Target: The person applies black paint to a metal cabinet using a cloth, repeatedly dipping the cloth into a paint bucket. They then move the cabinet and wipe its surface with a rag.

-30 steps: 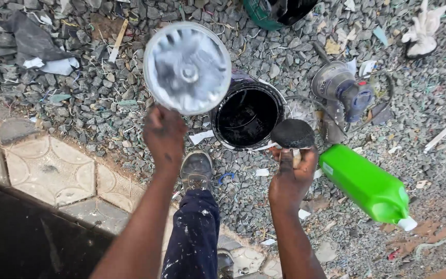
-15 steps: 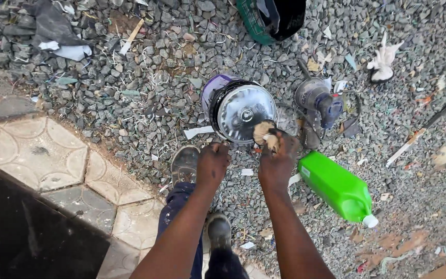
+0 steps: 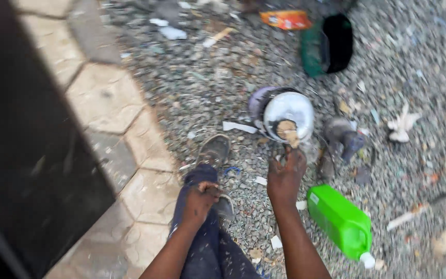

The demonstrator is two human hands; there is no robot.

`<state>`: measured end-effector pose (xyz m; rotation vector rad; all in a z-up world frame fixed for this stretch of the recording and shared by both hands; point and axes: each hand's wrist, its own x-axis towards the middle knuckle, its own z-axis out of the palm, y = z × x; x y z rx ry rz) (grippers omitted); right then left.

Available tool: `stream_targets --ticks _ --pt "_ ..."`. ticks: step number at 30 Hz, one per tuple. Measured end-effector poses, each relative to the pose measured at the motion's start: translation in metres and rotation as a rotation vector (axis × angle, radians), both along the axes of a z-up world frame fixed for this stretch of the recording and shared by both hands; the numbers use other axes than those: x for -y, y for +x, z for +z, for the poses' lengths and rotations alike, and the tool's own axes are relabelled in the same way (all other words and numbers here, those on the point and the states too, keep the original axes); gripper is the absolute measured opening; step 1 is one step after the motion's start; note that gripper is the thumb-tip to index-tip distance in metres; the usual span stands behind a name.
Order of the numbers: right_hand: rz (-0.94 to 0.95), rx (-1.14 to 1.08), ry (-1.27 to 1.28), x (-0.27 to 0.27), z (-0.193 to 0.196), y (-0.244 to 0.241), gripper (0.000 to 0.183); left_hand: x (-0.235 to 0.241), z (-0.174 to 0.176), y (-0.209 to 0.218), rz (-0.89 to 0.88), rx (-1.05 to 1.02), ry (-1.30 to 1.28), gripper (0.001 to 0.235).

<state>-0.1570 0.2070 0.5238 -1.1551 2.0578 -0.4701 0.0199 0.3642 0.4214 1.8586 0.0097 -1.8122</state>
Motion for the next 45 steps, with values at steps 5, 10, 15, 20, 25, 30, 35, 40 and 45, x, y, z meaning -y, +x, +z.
stream_targets --ticks 5,10,15,20,25,30,35,40,45 --pt "0.367 0.092 0.254 -0.102 0.09 0.061 0.016 -0.081 0.037 0.016 0.266 0.043 -0.044 0.024" --pt "0.599 0.217 0.482 -0.193 0.169 0.137 0.029 -0.155 0.084 0.051 0.627 -0.031 -0.068 0.015" --pt "0.959 0.265 0.369 -0.273 0.192 0.197 0.054 -0.275 0.073 0.093 1.055 -0.144 -0.287 0.019" --pt "1.134 0.197 0.442 -0.328 0.19 0.258 0.063 -0.362 0.104 0.144 1.209 0.063 -0.154 0.007" --pt "1.267 0.096 0.326 -0.383 0.156 0.304 0.048 -0.407 0.153 0.186 1.251 0.074 -0.038 0.019" --pt "0.988 0.028 0.47 -0.445 0.187 0.403 0.025 -0.44 0.188 0.242 1.252 -0.034 -0.056 0.028" --pt "0.911 0.032 0.486 -0.503 0.206 0.492 0.026 -0.5 0.194 0.319 1.201 0.021 -0.072 0.023" --pt "0.944 0.178 0.373 -0.552 0.226 0.575 0.056 -0.559 0.208 0.409 1.36 0.066 -0.121 0.035" --pt "1.06 0.073 0.377 -0.58 0.243 0.646 0.041 -0.59 0.254 0.49 1.317 0.129 -0.064 0.029"
